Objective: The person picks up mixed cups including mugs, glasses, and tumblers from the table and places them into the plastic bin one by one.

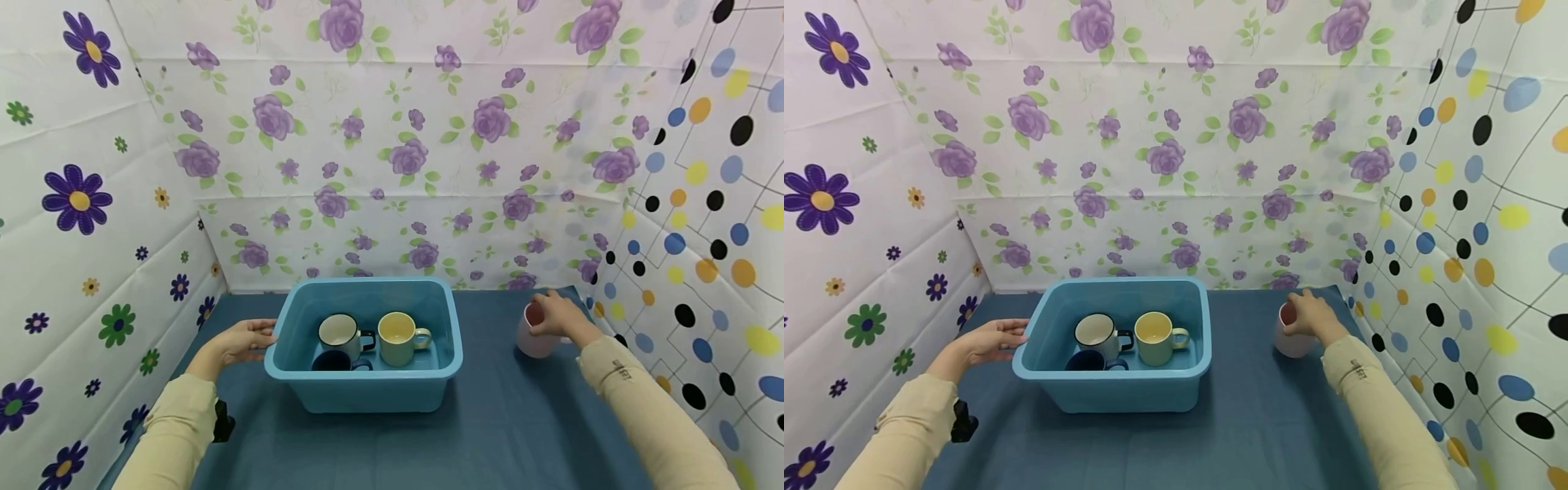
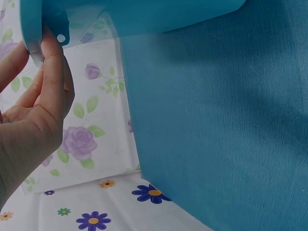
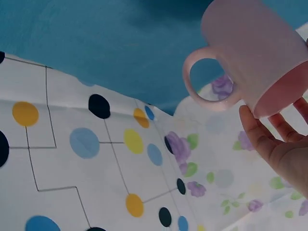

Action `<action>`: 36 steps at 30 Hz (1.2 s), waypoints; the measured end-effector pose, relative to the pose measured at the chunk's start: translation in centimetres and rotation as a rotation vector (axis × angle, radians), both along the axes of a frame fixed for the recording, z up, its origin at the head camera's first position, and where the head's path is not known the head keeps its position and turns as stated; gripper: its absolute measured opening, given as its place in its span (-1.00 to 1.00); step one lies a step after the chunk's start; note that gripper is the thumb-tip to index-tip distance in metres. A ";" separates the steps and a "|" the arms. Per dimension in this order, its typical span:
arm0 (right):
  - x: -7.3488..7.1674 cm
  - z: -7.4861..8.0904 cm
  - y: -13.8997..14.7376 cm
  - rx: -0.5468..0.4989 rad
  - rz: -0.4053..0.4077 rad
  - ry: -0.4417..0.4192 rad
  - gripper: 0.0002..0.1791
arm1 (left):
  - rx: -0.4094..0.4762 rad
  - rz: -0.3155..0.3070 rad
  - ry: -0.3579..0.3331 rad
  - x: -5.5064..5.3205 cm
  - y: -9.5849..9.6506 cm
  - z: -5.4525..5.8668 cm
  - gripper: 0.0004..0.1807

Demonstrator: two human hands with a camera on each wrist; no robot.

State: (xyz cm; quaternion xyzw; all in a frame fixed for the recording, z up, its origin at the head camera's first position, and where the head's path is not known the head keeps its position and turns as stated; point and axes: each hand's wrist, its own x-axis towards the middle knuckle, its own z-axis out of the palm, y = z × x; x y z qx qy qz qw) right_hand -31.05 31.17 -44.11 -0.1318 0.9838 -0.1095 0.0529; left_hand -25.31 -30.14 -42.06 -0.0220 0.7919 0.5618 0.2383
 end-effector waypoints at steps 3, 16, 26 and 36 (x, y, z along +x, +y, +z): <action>0.2 0.7 -0.3 -0.008 0.021 0.016 -0.21 | -0.004 0.000 -0.002 0.0 0.0 0.1 -0.29; 0.8 3.7 -2.1 0.000 0.108 0.006 -0.21 | -0.003 0.008 -0.005 0.0 -0.1 0.1 -0.28; 1.4 6.1 -3.2 -0.016 0.151 0.008 -0.18 | -0.008 0.012 -0.012 0.1 0.1 0.0 -0.28; 1.9 8.4 -4.6 -0.045 0.186 0.061 -0.22 | -0.026 0.011 -0.013 0.0 0.2 0.3 -0.29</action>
